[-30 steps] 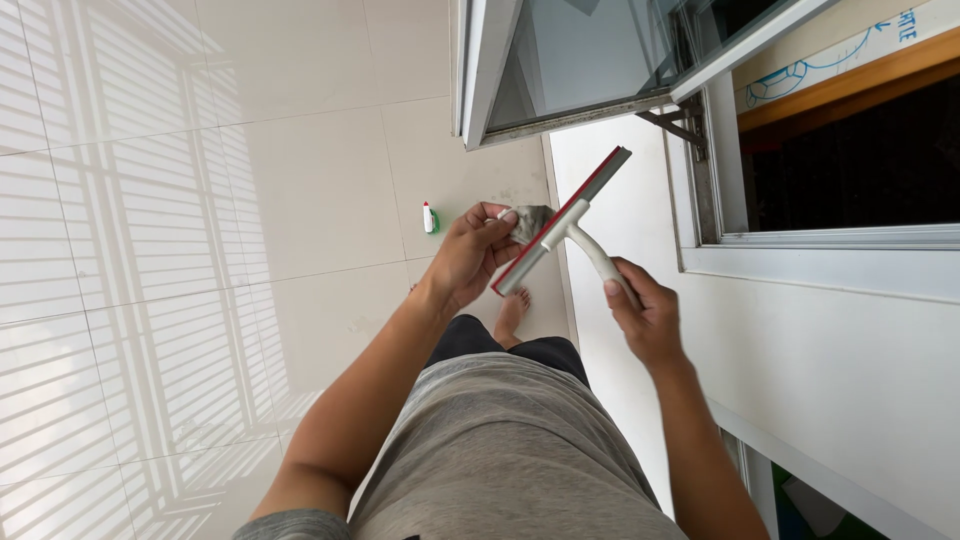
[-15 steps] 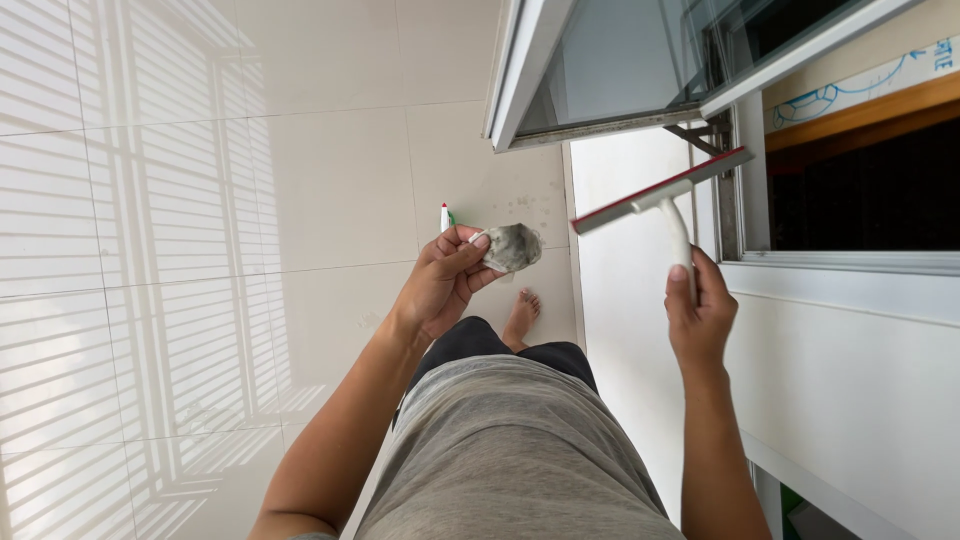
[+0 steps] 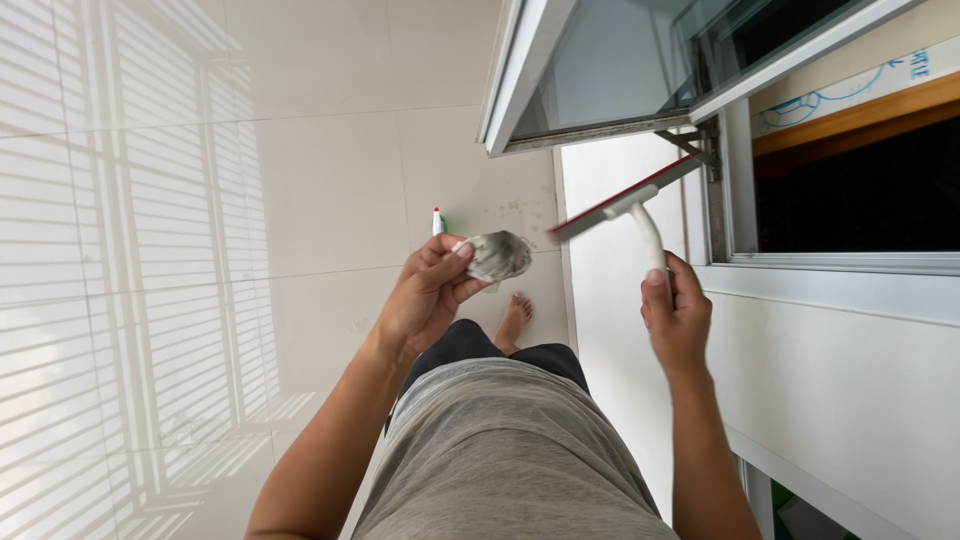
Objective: Clean a glass window using a squeegee, cleaning spray, and a rag.
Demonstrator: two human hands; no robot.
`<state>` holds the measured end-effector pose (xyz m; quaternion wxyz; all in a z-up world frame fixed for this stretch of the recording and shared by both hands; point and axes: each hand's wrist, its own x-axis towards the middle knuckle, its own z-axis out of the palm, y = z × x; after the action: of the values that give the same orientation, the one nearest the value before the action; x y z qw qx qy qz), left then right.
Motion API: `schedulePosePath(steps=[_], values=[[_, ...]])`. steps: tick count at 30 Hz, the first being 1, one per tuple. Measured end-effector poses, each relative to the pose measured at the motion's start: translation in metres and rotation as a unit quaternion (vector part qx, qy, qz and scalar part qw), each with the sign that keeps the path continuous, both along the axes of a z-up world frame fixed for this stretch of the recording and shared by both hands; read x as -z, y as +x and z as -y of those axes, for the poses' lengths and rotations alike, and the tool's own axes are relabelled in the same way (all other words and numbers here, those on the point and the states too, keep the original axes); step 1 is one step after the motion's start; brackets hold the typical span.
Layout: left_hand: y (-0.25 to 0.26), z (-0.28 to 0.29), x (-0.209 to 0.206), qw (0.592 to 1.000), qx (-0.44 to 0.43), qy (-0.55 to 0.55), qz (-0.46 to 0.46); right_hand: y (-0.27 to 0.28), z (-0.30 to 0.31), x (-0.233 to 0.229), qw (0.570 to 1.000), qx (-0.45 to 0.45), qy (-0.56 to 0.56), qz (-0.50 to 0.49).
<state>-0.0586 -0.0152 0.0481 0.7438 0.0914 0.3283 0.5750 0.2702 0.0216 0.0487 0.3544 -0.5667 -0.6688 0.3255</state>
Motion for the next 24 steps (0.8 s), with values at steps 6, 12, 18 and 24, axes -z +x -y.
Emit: schedulePosePath(steps=[6, 12, 18, 24], values=[[0.001, -0.015, -0.002, 0.992, -0.052, 0.045, -0.110, 0.022, 0.010, -0.020, 0.826, -0.086, -0.299, -0.469], [0.002, -0.023, -0.004, 0.990, -0.065, 0.025, -0.122, 0.005, 0.013, -0.035, 0.687, -0.192, -0.367, -0.597], [-0.004, -0.021, -0.008, 0.994, 0.006, 0.010, -0.106, 0.000, 0.008, -0.041, 0.747, -0.158, -0.423, -0.488], [-0.006, -0.025, -0.032, 0.971, 0.106, 0.023, -0.211, -0.020, -0.002, -0.044, 0.836, -0.133, -0.457, -0.273]])
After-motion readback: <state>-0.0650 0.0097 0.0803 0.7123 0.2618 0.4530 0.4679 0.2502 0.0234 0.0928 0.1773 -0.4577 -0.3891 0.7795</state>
